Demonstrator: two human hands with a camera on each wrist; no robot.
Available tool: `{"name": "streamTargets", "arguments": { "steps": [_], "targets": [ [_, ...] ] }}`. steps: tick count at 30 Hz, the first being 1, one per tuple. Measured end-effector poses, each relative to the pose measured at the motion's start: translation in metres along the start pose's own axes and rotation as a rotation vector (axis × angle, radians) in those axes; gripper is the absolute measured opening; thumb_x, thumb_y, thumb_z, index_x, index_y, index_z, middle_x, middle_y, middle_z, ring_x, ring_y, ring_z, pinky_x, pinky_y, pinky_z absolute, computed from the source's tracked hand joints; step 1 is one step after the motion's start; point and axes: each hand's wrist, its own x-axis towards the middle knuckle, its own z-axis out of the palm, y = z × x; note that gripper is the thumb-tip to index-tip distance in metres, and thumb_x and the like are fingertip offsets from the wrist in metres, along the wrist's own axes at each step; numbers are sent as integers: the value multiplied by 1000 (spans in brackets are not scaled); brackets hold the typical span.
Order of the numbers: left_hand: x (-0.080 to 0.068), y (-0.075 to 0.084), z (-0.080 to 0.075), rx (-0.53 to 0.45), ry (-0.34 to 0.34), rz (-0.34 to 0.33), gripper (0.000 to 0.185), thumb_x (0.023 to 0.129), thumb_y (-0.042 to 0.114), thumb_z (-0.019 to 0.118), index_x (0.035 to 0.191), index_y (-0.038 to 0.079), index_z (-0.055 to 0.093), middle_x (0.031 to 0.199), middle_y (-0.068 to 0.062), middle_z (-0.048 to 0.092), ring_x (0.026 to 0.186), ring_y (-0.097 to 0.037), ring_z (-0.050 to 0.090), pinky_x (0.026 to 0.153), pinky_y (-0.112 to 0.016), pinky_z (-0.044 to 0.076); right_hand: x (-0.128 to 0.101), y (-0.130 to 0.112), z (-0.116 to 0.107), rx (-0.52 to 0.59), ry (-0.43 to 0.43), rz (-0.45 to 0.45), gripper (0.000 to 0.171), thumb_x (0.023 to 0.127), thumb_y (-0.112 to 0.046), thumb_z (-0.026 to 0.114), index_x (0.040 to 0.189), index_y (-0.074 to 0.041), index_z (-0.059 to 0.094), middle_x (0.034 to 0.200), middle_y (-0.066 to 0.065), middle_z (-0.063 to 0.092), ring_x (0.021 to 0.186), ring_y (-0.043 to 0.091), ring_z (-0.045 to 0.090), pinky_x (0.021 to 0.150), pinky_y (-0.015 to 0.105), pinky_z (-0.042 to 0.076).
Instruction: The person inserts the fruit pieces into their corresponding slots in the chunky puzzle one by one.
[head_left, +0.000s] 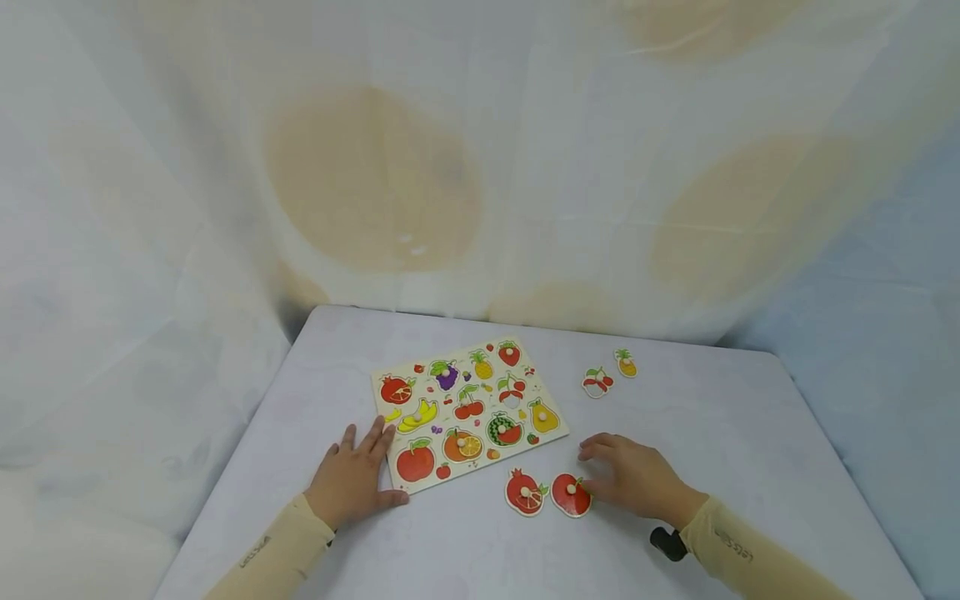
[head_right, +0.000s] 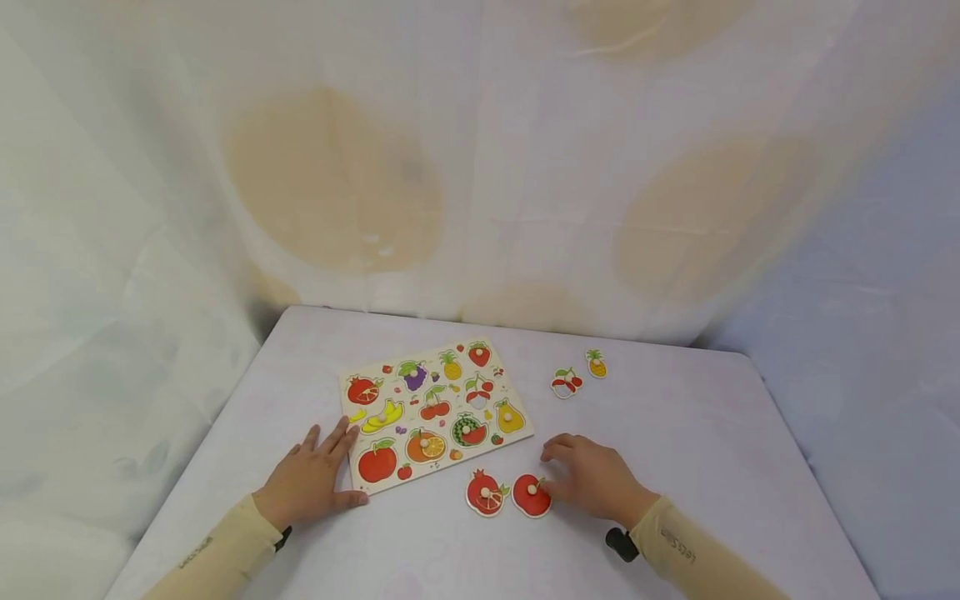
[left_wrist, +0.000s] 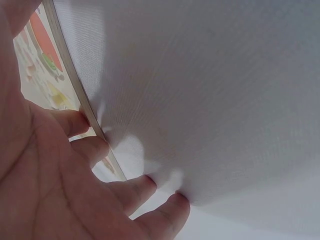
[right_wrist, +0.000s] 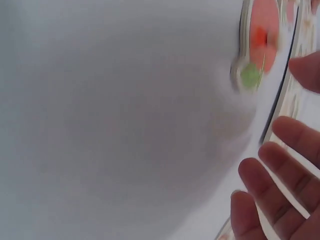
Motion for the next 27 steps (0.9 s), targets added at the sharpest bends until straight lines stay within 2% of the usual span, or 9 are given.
{"name": "streamTargets", "arguments": {
  "steps": [5, 8, 18, 27],
  "targets": [
    [0, 0, 0, 10, -5, 0, 109, 73, 71, 72, 154, 8, 37, 160, -16, 29, 134, -60, 30, 99, -71, 36, -8, -11, 10, -64, 3, -3, 51, 66, -63, 85, 103, -30, 72, 114, -10, 63, 102, 13, 62, 80, 36, 57],
    [0, 0, -1, 13, -4, 2, 109, 73, 72, 72, 154, 8, 37, 160, -16, 29, 134, -60, 31, 99, -71, 36, -12, -15, 16, -101, 5, -10, 57, 64, -67, 84, 105, -29, 73, 112, -10, 63, 99, 12, 61, 78, 35, 57],
    [1, 1, -1, 12, -5, 4, 108, 74, 71, 72, 154, 8, 38, 160, -16, 29, 135, -59, 31, 99, -71, 36, -16, -23, 22, -138, 44, -30, 49, 68, -55, 88, 104, -25, 72, 106, -10, 61, 90, 8, 58, 71, 28, 56],
    [0, 0, 1, 9, 0, 3, 108, 73, 71, 73, 154, 8, 38, 160, -16, 30, 134, -60, 31, 99, -71, 36, -16, -27, 29, -163, 80, -43, 45, 68, -52, 89, 100, -26, 70, 104, -10, 63, 86, 7, 55, 68, 25, 54]
  ]
}}
